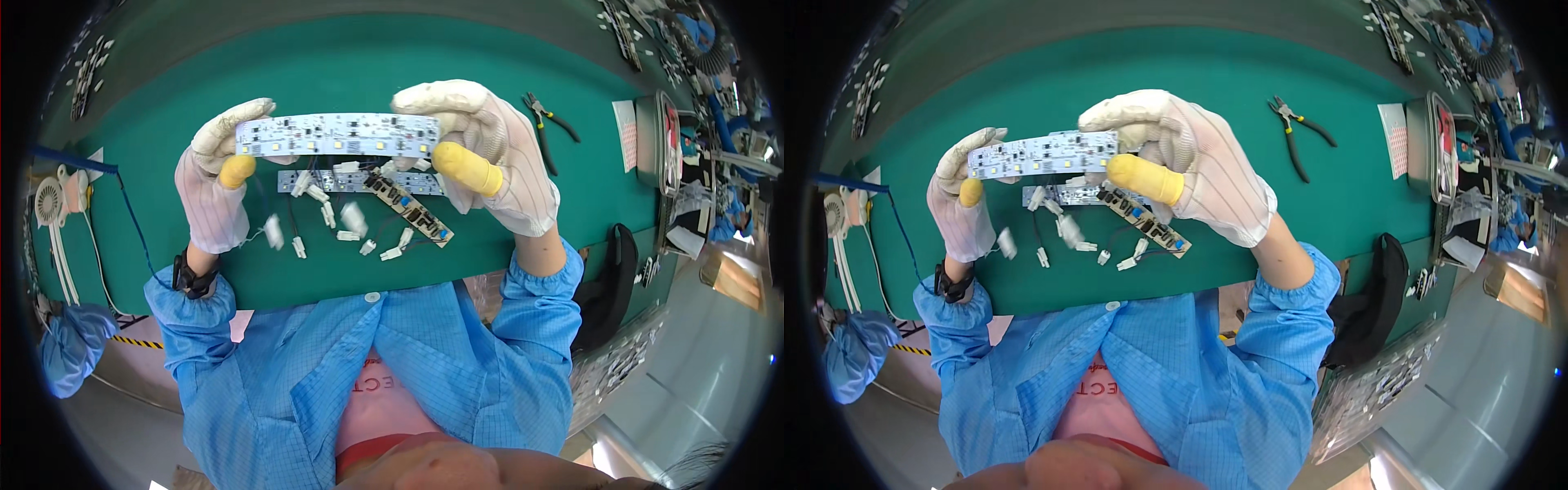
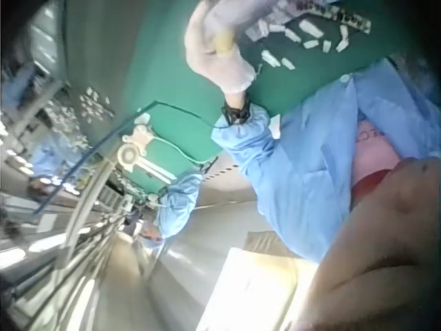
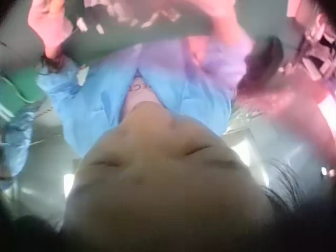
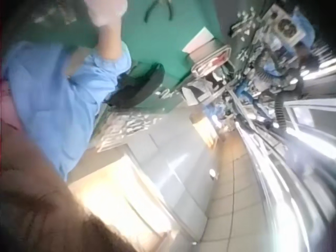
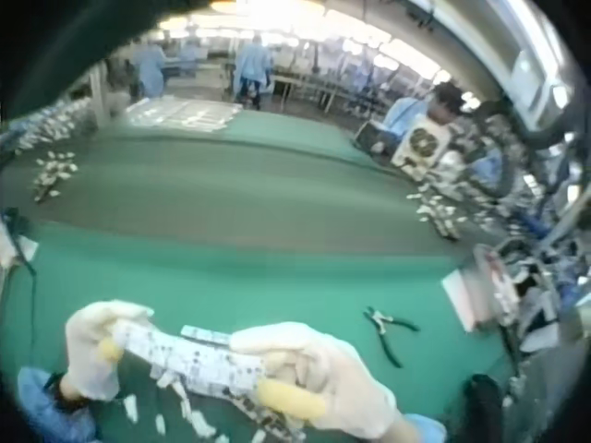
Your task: Assembling and inspecting printed circuit board components on a production line.
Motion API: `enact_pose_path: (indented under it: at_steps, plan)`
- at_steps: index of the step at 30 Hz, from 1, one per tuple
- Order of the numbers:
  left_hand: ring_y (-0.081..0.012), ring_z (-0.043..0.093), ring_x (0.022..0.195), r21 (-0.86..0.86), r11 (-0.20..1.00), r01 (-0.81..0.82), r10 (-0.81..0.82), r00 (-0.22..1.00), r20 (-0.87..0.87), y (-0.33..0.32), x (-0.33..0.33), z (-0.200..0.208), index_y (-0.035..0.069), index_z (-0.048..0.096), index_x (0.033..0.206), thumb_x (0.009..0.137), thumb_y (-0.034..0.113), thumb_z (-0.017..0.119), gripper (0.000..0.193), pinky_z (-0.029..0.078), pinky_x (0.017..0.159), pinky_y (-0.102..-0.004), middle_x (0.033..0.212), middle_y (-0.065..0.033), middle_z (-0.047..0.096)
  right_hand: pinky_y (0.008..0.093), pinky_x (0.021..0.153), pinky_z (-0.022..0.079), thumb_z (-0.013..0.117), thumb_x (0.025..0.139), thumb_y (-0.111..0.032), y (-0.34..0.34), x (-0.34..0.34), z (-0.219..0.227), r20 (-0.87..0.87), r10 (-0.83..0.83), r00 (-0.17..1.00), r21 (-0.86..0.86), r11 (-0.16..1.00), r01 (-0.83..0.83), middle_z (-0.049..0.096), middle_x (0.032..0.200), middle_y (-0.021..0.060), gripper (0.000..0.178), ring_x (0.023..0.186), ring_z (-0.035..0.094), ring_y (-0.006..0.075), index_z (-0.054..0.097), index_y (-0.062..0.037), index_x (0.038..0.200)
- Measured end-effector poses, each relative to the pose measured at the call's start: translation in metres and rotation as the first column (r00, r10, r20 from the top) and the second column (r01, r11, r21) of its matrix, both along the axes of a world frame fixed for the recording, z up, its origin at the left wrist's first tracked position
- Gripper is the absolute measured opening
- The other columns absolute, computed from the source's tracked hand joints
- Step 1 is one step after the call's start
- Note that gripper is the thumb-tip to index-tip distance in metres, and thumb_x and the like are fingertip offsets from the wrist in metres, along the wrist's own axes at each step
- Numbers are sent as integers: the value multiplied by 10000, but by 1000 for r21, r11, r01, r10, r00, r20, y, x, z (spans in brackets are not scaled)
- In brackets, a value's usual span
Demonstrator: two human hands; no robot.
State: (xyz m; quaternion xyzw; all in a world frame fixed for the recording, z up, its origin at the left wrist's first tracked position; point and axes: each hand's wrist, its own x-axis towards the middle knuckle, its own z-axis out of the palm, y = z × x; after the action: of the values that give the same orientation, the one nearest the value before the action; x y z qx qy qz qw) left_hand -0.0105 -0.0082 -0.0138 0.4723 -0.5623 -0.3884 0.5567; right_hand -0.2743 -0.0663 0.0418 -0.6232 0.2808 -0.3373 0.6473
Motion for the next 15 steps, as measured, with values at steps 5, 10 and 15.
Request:
enact_pose_path:
  at_steps: [5,10,15]
  plan:
    - [-149,631,878,22,999,-29,24,980,198,-2,-1,8,-53,520,1168,867,474,535,607,448,853,-299,900,-122,672,137,416,318,645,820,-360,-2,-2,-8,96,33,995,-53,998,-28,655,830,88,554,432,421,13,486,43,1166]
    - [-155,638,865,-8,999,42,-41,992,118,0,1,4,-48,526,1150,869,422,559,549,456,855,-297,970,-143,656,140,415,315,660,804,-393,-2,-1,-5,59,29,998,-28,999,-27,654,825,88,588,431,415,12,488,36,1167]
    - [-177,639,861,-1,1000,9,-9,1000,-8,3,4,-4,-50,518,1160,839,265,636,465,480,824,-286,1056,-162,620,144,420,314,660,805,-389,-1,2,-5,-10,-48,999,-42,998,47,638,791,71,567,430,415,13,505,31,1154]
